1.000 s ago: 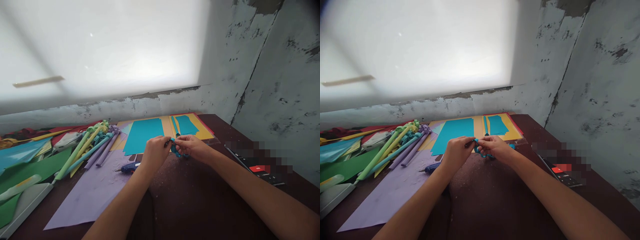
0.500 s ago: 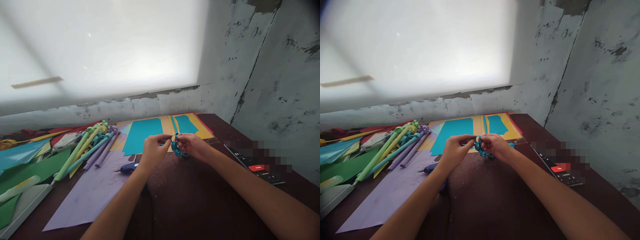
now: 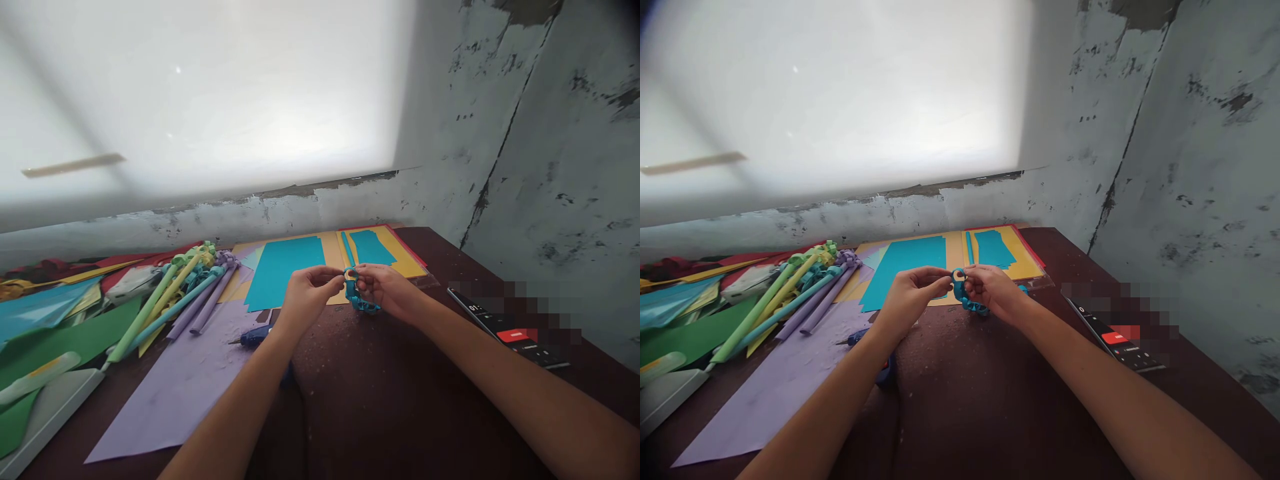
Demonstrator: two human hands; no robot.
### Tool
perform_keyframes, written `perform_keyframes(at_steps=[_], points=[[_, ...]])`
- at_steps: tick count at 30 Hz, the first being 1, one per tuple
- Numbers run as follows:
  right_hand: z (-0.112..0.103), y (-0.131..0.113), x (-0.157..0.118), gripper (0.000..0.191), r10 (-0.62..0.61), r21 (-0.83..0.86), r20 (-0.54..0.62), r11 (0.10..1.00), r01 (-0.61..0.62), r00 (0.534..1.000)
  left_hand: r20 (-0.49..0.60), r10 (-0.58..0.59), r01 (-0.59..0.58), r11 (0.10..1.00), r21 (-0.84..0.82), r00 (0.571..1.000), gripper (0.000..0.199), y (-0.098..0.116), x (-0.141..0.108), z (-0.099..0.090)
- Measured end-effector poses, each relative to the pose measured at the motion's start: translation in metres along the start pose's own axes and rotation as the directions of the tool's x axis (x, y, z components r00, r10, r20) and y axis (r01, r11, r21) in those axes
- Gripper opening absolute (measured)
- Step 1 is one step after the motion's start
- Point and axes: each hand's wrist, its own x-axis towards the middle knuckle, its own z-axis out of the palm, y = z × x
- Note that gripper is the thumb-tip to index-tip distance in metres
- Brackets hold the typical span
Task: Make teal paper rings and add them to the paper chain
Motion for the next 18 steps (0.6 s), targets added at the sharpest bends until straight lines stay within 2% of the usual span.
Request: perform_keyframes(at_steps=[6, 10, 13, 18], points=[[-0.0023, 0.0032, 0.0022, 0.011, -0.002, -0.009, 0.024, 1.0, 0.002, 1.0, 0.01, -0.052, 0.052, 0.998, -0.022, 0.999, 0.036, -0.0003, 0.0006, -0.0008], [-0.0034, 0.0032, 0.0023, 0.015, -0.004, -0.012, 0.029, 1.0, 0.005, 1.0, 0.024, -0.046, 0.046, 0.999, 0.012, 0.999, 0.03, 0.0007, 0.0003, -0.0003], [-0.0023, 0.0011, 0.0005, 0.01, -0.019, -0.006, 0.028, 1.0, 0.019, 0.999, 0.018, -0.067, 0.066, 0.997, 0.035, 0.998, 0.027, 0.0003, 0.0007, -0.0001], [0.0011, -0.0018, -0.0029, 0.016, -0.042, -0.07, 0.039, 0.997, 0.045, 0.998, 0.011, -0.045, 0.044, 0.994, 0.103, 0.999, 0.024, -0.0023, 0.0022, 0.0007]])
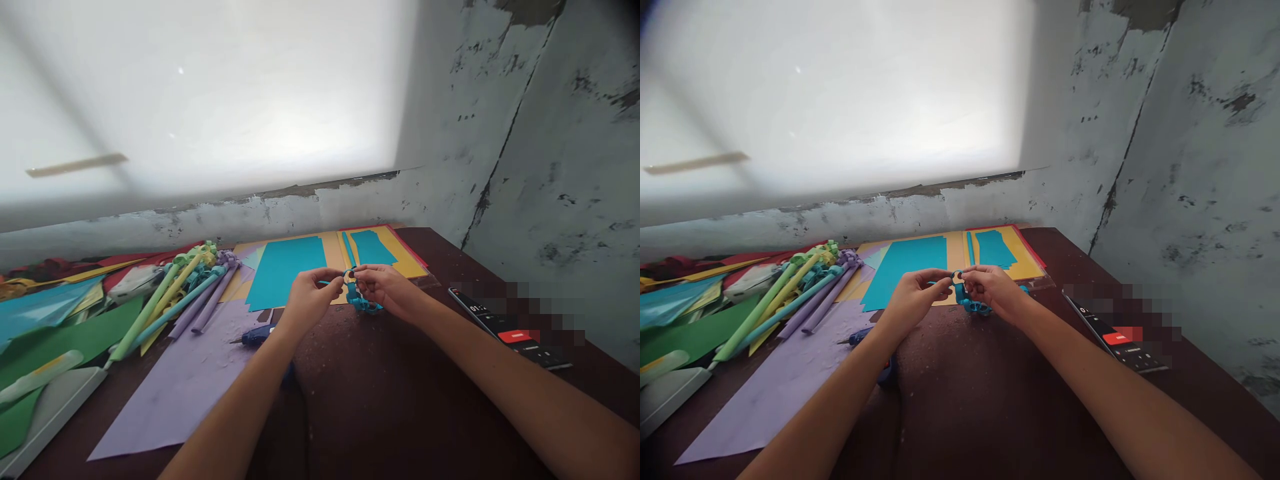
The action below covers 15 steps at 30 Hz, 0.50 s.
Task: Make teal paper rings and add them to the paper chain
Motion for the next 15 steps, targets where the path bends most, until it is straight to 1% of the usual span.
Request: perform_keyframes(at_steps=[2, 9, 12, 15], points=[[0.0006, -0.0003, -0.0003, 0.017, -0.001, -0.009, 0.001, 1.0, 0.001, 1.0, -0.002, 0.001, -0.001, 1.0, 0.005, 1.0, 0.024, -0.0004, 0.0002, 0.0005], [-0.0014, 0.002, 0.0027, 0.022, -0.023, -0.037, 0.002, 0.999, 0.023, 1.0, 0.008, -0.038, 0.039, 0.997, -0.059, 0.999, 0.023, -0.0019, 0.0009, -0.0004], [-0.0028, 0.0038, 0.0042, 0.025, -0.023, -0.058, 0.012, 0.998, 0.024, 1.0, 0.005, 0.01, -0.009, 1.0, -0.026, 1.0, 0.024, -0.0025, 0.0005, -0.0009], [-0.0034, 0.0045, 0.0046, 0.026, -0.021, -0.055, -0.003, 0.998, 0.02, 1.0, -0.045, 0.119, -0.113, 0.987, 0.113, 0.992, 0.02, 0.0, -0.0023, 0.0008]])
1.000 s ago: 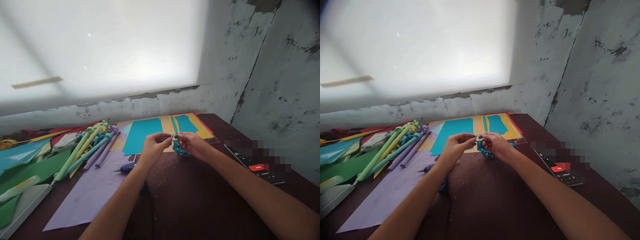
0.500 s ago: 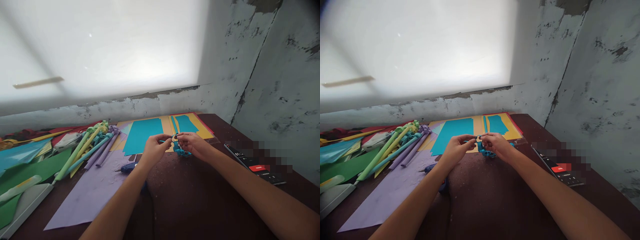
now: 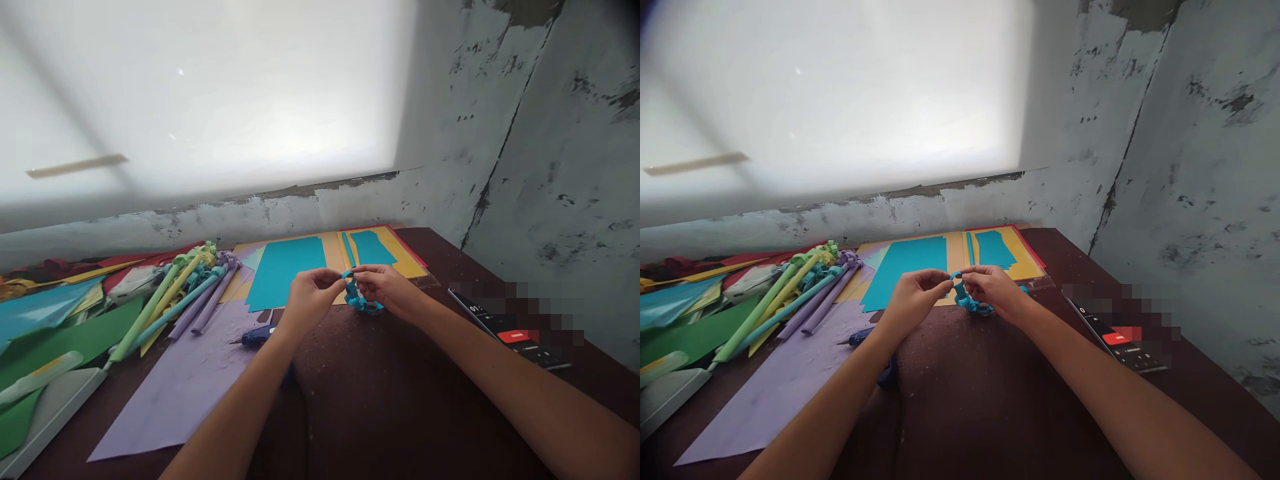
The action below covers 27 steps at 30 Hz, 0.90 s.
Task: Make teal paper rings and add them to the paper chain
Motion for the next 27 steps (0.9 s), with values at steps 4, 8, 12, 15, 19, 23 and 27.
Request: perform_keyframes(at_steps=[4, 8, 12, 15, 19, 23, 27], points=[[0.0006, -0.0018, -0.0019, 0.027, 0.005, 0.011, 0.014, 1.0, -0.005, 1.0, -0.066, 0.157, -0.14, 0.968, 0.208, 0.985, 0.01, 0.0052, -0.0051, 0.0039], [0.0008, -0.0035, -0.0037, 0.026, -0.006, 0.002, 0.044, 1.0, 0.006, 0.999, -0.075, 0.271, -0.238, 0.925, 0.296, 0.96, 0.009, 0.0052, -0.0078, 0.0064], [0.0019, -0.0053, -0.0049, 0.026, -0.003, 0.001, 0.044, 1.0, 0.003, 0.999, -0.073, 0.318, -0.281, 0.906, 0.315, 0.945, 0.009, 0.0037, -0.008, 0.0065], [0.0036, -0.0075, -0.0061, 0.027, -0.009, -0.007, 0.04, 1.0, 0.009, 0.999, -0.065, 0.336, -0.301, 0.902, 0.31, 0.94, 0.01, 0.0033, -0.0081, 0.0062], [0.0039, -0.0076, -0.0059, 0.029, -0.014, -0.032, 0.053, 0.999, 0.016, 0.998, -0.073, 0.337, -0.301, 0.903, 0.306, 0.939, 0.01, 0.0028, -0.0082, 0.0062], [0.0003, -0.0053, -0.005, 0.027, -0.119, -0.117, 0.0, 0.986, 0.118, 0.993, -0.073, 0.341, -0.3, 0.895, 0.33, 0.937, 0.011, 0.0014, -0.0073, 0.0062], [-0.0031, -0.0077, -0.0084, 0.008, -0.465, -0.525, 0.015, 0.75, 0.402, 0.885, -0.072, 0.345, -0.297, 0.883, 0.364, 0.936, 0.008, -0.0007, -0.0061, 0.0062]])
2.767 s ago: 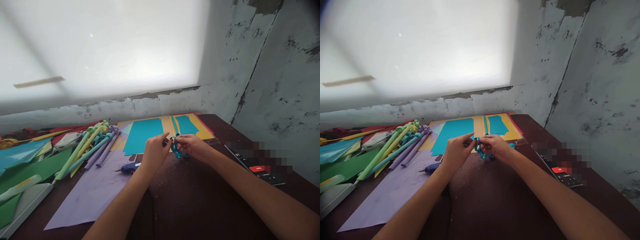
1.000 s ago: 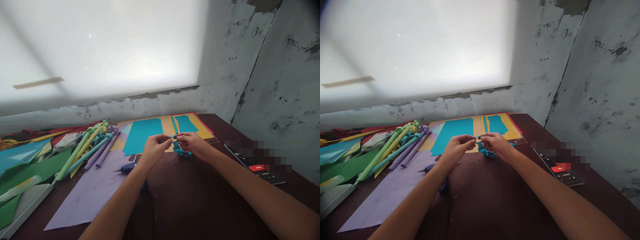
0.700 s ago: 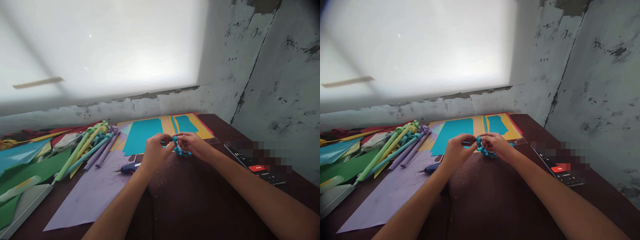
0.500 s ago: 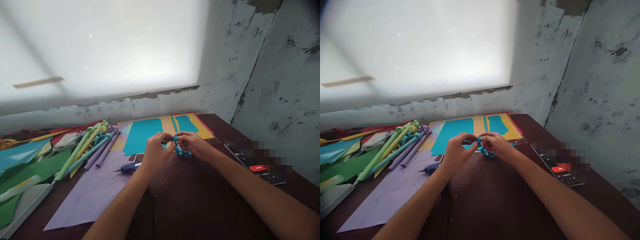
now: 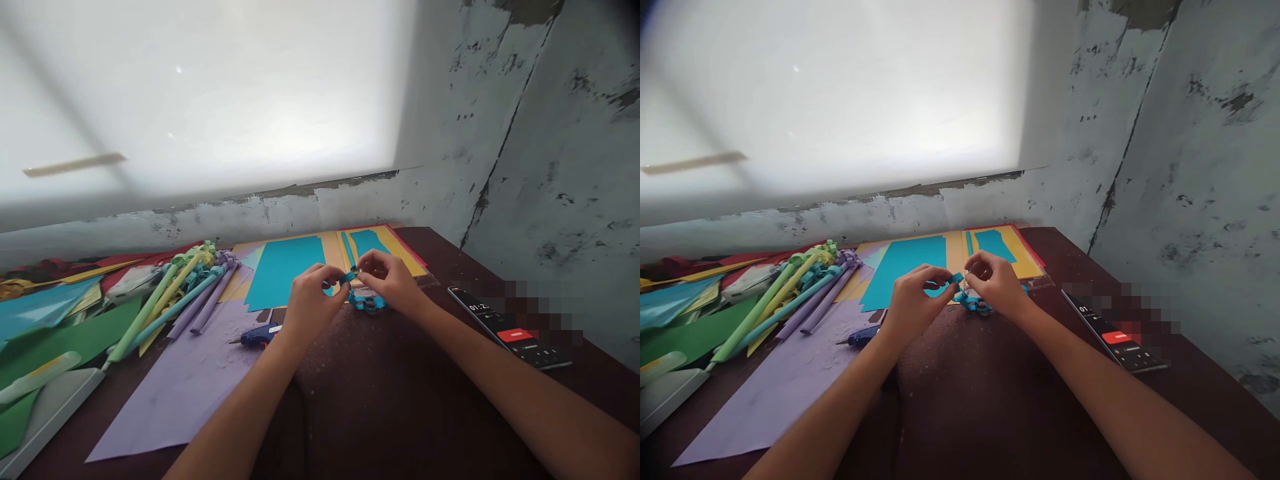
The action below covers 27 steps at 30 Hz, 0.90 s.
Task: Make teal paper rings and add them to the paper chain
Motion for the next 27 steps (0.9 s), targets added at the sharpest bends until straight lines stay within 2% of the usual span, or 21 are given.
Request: perform_keyframes(at_steps=[2, 4, 11, 27], points=[[-0.0018, -0.0024, -0.0013, 0.006, -0.142, -0.169, 0.026, 0.975, 0.144, 0.99, 0.0, 0.0, 0.0, 1.0, 0.004, 1.0, 0.007, -0.001, 0.0, 0.0003], [-0.0024, -0.0042, -0.0024, 0.005, -0.213, -0.262, 0.06, 0.939, 0.221, 0.975, 0.004, 0.001, -0.002, 1.0, 0.01, 1.0, 0.007, -0.0017, -0.0001, 0.0004], [-0.0008, -0.003, -0.0026, 0.008, -0.337, -0.347, 0.094, 0.871, 0.348, 0.937, 0.016, 0.009, -0.01, 0.999, 0.042, 1.0, 0.006, -0.004, -0.0002, 0.0012], [-0.0017, -0.004, -0.0028, 0.011, -0.328, -0.352, 0.207, 0.854, 0.384, 0.921, 0.044, -0.01, 0.005, 0.995, 0.095, 0.999, 0.006, -0.001, -0.0018, 0.0033]])
